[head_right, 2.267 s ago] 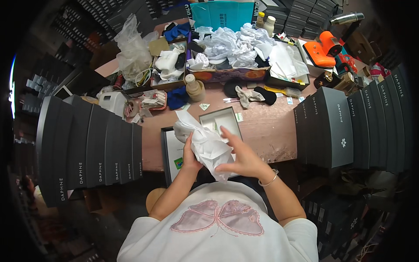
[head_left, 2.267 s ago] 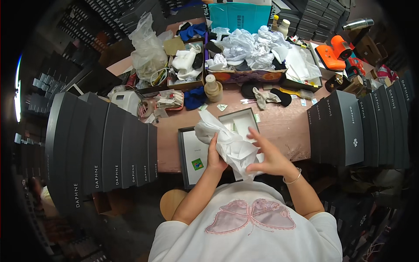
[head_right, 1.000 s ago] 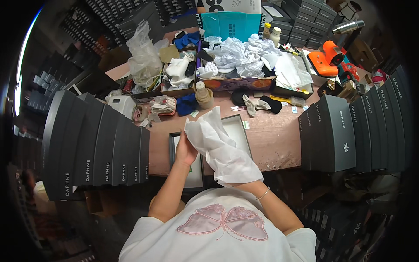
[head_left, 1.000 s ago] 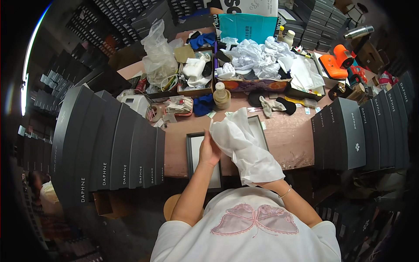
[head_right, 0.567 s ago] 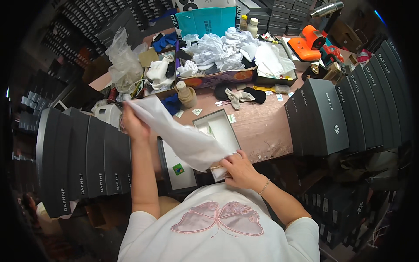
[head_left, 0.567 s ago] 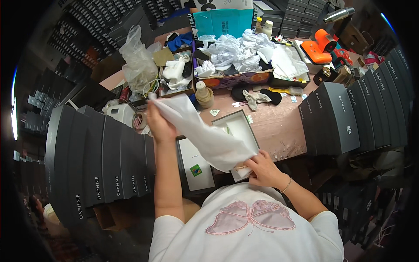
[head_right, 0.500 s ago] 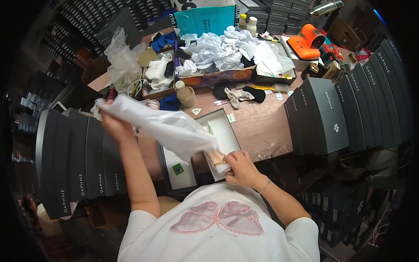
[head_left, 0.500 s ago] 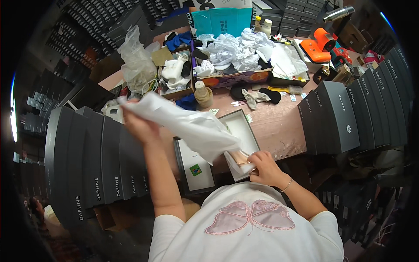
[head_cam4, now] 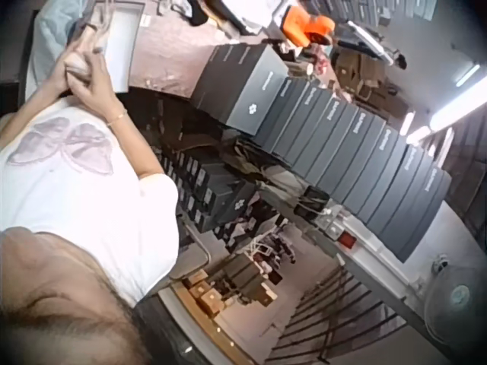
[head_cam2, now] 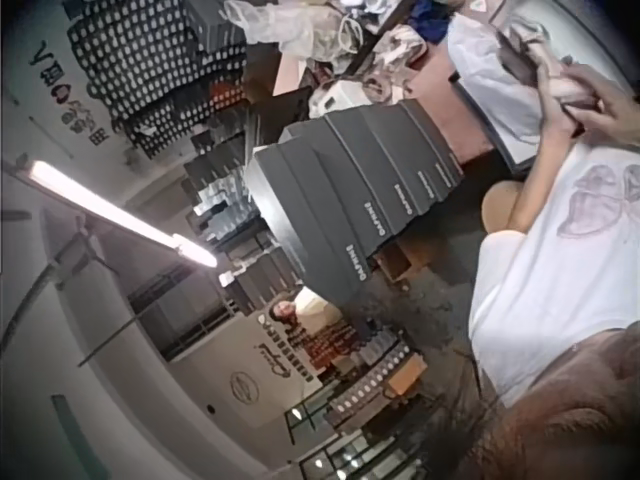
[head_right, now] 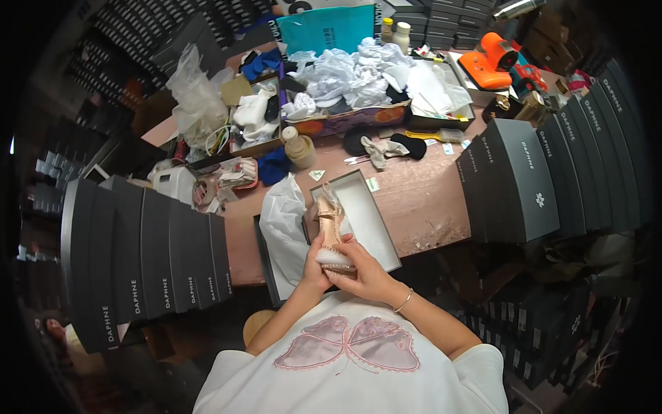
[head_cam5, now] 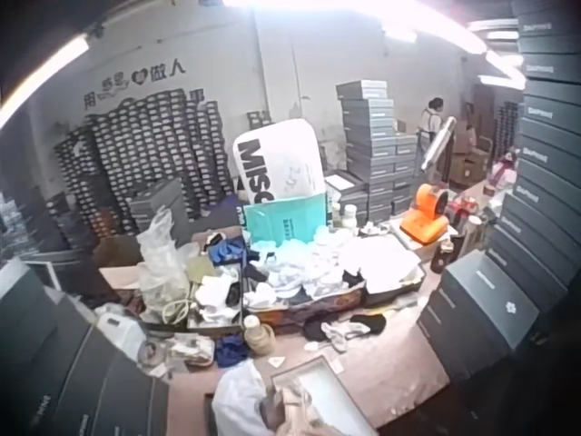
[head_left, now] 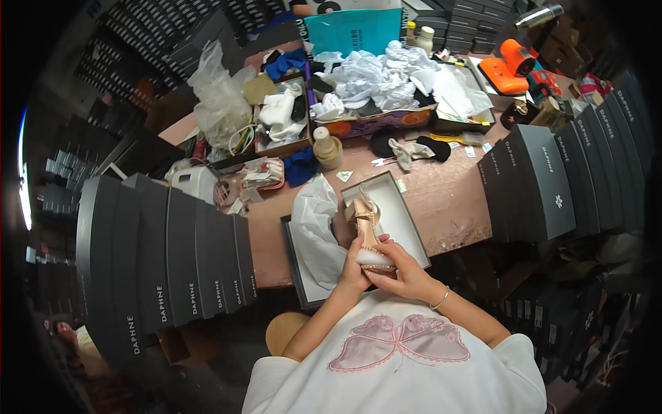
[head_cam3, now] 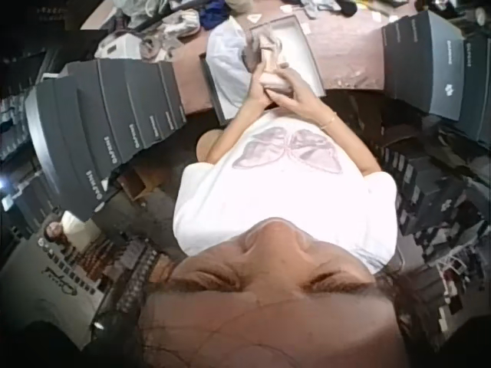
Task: Packing shoes into boxes with tissue paper.
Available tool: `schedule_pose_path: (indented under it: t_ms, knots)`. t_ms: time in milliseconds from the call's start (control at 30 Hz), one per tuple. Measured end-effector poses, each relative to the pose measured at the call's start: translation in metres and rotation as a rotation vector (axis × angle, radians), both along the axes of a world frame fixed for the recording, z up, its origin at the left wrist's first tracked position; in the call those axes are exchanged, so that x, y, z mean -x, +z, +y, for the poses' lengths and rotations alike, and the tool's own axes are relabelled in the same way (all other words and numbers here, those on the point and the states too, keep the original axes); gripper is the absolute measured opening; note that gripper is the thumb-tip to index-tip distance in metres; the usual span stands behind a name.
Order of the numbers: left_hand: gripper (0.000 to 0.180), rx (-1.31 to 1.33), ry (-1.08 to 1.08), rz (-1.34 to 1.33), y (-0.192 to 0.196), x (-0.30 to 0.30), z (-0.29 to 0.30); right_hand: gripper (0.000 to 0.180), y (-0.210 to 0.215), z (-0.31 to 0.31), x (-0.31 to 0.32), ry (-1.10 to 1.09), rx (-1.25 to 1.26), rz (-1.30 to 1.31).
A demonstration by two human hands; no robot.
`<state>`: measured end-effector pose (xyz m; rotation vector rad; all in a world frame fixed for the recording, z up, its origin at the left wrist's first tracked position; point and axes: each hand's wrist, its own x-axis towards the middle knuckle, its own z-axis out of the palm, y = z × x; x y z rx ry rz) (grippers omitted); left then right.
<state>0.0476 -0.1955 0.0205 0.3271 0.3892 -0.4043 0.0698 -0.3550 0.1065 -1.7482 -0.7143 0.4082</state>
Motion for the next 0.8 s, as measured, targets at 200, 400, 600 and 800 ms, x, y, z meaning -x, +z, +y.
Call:
schedule_pose_path:
  t_ms: [200, 400, 600, 800]
  knots:
    - [0.054, 0.006, 0.011, 0.068, 0.009, 0.025, 0.000, 0.051, -0.004, -0.017, -0.003, 0.120, 0.325, 0.012]
    - [0.044, 0.065, -0.076, 0.157, 0.010, 0.038, -0.012, 0.045, -0.011, -0.030, 0.010, 0.151, 0.205, 0.102]
    - [0.043, -0.022, -0.036, 0.150, 0.006, 0.034, -0.021, 0.034, -0.028, -0.009, 0.016, 0.023, 0.187, -0.061]
    - [0.031, 0.053, -0.060, 0.161, -0.016, 0.036, -0.030, 0.021, -0.030, -0.003, 0.010, 0.040, 0.237, -0.280]
